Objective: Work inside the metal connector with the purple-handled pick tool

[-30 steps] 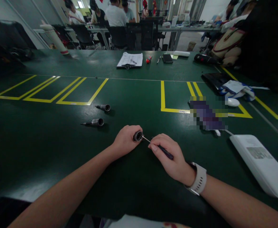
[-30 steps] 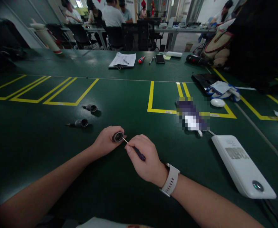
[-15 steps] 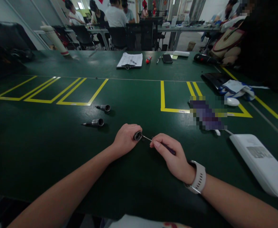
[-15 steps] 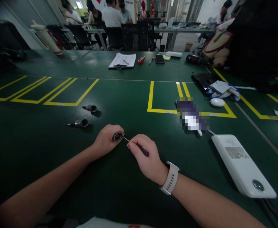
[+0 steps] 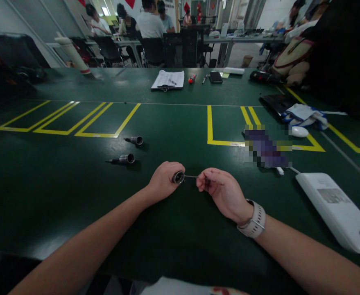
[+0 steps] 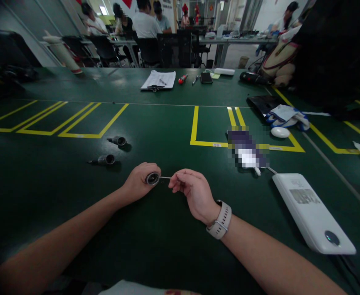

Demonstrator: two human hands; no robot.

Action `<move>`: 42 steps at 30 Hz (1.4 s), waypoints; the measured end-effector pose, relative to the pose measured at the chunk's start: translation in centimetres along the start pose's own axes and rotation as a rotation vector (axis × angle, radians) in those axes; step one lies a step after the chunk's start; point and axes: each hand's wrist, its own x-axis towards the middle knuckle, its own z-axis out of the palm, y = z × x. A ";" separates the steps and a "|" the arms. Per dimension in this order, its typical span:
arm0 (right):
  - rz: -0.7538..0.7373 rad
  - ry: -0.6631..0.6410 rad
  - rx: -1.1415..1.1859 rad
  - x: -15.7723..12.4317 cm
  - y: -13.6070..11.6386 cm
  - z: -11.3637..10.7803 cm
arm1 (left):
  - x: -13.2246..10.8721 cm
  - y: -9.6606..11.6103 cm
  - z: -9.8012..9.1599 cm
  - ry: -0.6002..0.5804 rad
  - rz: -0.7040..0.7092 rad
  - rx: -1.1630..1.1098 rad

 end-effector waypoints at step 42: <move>0.098 0.008 0.056 0.4 -0.4 -0.1 | 0.0 0.4 -0.1 -0.026 0.027 0.024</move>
